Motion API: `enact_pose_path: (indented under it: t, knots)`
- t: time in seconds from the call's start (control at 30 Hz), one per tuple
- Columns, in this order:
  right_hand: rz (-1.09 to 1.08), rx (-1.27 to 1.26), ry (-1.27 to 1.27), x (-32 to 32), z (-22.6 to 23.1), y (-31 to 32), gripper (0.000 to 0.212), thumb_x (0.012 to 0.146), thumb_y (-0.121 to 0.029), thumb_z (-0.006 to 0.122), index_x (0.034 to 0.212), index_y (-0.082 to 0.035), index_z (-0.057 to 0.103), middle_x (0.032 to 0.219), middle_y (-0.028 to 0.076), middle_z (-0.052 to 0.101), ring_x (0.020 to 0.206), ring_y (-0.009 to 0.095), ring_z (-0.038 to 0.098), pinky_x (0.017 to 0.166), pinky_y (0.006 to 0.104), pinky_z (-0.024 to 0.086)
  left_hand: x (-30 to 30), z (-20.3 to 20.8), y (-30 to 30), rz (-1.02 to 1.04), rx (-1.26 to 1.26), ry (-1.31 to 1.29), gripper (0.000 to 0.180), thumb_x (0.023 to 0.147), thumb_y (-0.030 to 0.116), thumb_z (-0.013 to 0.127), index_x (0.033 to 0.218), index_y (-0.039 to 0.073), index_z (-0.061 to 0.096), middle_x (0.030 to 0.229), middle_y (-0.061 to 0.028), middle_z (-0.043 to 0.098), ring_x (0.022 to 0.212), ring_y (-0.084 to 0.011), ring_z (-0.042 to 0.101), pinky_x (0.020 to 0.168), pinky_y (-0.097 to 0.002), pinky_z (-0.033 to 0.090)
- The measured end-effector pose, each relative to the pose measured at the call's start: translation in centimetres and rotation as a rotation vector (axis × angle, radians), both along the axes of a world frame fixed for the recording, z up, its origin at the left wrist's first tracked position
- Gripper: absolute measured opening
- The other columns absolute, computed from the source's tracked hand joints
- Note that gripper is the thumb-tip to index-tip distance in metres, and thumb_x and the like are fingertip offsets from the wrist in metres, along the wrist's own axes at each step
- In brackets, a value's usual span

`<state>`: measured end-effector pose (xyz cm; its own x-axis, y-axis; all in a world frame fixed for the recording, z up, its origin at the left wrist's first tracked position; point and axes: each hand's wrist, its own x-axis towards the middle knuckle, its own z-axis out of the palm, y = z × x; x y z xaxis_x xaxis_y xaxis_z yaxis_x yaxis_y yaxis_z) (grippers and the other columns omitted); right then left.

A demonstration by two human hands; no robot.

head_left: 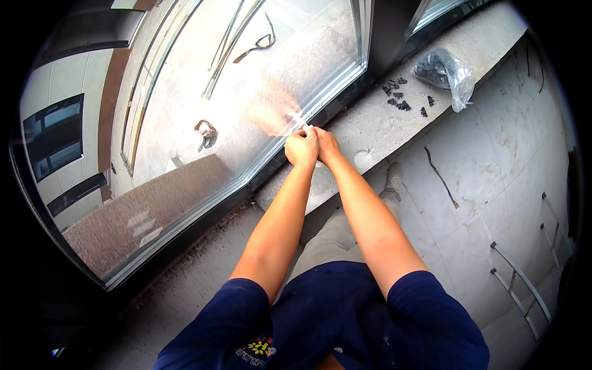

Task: The person installs a black rubber seal along the bottom edge of a window frame. They repeatedly pick up small black clips from a plastic bag, place them into the seal, and press the seal into the window track. The person also opens and closes the window to check the fit.

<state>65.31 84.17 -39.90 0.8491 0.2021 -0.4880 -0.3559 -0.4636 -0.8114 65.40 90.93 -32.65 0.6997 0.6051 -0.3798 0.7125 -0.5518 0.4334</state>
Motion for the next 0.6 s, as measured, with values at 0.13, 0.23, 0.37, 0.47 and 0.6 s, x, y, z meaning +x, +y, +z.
enact_pose_path:
  t: [0.13, 0.23, 0.37, 0.47, 0.6]
  knots:
    - [0.022, -0.001, -0.034, -0.1, -0.3, -0.1, 0.037, 0.095, -0.042, 0.052, 0.104, -0.008, 0.064, 0.105, 0.022, 0.069, 0.1, 0.044, 0.063, 0.083, 0.0505, 0.05, 0.2, -0.1, -0.4, -0.007, 0.059, -0.003, 0.041, 0.088, 0.041, 0.064, 0.083, 0.002, 0.075, 0.082, -0.0186, 0.073, 0.081, -0.0364, 0.071, 0.079, -0.0442, 0.054]
    - [0.05, -0.012, -0.021, -0.5, -0.3, -0.6, 0.044, 0.098, -0.046, 0.045, 0.102, -0.006, 0.064, 0.103, 0.023, 0.069, 0.1, 0.044, 0.063, 0.084, 0.0522, 0.05, -1.0, -0.4, 0.1, -0.074, 0.007, 0.004, 0.042, 0.088, 0.042, 0.064, 0.094, 0.002, 0.074, 0.086, -0.0169, 0.073, 0.082, -0.036, 0.071, 0.078, -0.0445, 0.054]
    - [0.136, -0.049, 0.016, -2.9, 0.3, -4.2, 0.056, 0.1, -0.055, 0.038, 0.101, -0.006, 0.064, 0.1, 0.025, 0.068, 0.098, 0.046, 0.062, 0.083, 0.053, 0.049, -4.2, 0.0, 0.6, -0.205, 0.124, -0.122, 0.05, 0.088, 0.043, 0.066, 0.121, 0.005, 0.066, 0.094, -0.0136, 0.067, 0.083, -0.0345, 0.068, 0.074, -0.0459, 0.054]
    - [0.1, -0.095, 0.038, -7.0, 1.7, -9.6, 0.061, 0.098, -0.061, 0.039, 0.101, -0.006, 0.065, 0.099, 0.025, 0.068, 0.096, 0.046, 0.063, 0.082, 0.0525, 0.049, -5.3, 0.7, 1.0, -0.482, 0.235, -0.035, 0.078, 0.088, 0.044, 0.068, 0.151, 0.011, 0.037, 0.096, -0.012, 0.06, 0.081, -0.034, 0.067, 0.068, -0.0458, 0.053]
    - [0.117, -0.29, 0.156, -11.8, 3.1, -17.5, 0.057, 0.099, -0.058, 0.044, 0.094, -0.005, 0.062, 0.087, 0.024, 0.065, 0.088, 0.046, 0.061, 0.077, 0.0496, 0.048, -4.6, 1.1, 1.0, -0.672, 0.285, 0.198, 0.095, 0.085, 0.045, 0.07, 0.158, 0.011, 0.02, 0.096, -0.0158, 0.065, 0.08, -0.034, 0.069, 0.07, -0.0438, 0.056]
